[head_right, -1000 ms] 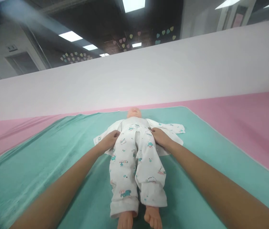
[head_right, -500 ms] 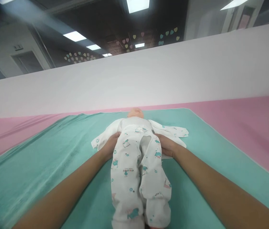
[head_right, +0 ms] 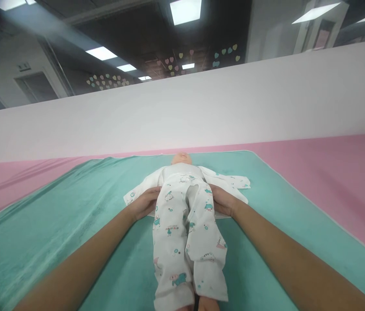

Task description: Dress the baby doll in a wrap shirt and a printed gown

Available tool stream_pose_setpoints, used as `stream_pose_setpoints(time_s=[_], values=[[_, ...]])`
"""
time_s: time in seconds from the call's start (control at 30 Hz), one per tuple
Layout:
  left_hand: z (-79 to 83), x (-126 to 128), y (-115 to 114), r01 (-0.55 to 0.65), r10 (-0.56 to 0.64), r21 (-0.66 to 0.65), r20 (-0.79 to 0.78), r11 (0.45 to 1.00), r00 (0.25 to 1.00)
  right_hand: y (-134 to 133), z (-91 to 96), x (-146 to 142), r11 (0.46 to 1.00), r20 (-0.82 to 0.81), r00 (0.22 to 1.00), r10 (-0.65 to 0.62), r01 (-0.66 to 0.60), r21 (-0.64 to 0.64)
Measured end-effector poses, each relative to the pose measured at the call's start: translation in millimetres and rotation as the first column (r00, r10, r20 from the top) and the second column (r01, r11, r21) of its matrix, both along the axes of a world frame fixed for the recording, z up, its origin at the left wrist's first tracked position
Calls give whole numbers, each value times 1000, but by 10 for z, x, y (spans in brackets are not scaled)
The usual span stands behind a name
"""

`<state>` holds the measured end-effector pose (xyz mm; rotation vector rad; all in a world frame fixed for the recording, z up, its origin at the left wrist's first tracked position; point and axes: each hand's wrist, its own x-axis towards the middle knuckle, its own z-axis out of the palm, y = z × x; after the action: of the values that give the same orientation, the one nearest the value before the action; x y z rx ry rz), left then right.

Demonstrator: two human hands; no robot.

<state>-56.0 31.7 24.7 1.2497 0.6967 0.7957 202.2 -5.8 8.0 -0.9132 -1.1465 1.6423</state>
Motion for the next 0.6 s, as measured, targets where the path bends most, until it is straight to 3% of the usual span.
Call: stream_pose_setpoints(time_s=[0.1,0.37,0.6], values=[[-57,55,13,-17,18,-14,53,1000,998,8,5,-33,997,2,998,-62,62,44],[-194,180,9,-252,248,57,71,966,966,-15,31,-64,961,75,970,-233,218,173],[-90,236,-52,-424,417,179,78,888,905,144,-89,-30,924,167,946,-278,216,316]])
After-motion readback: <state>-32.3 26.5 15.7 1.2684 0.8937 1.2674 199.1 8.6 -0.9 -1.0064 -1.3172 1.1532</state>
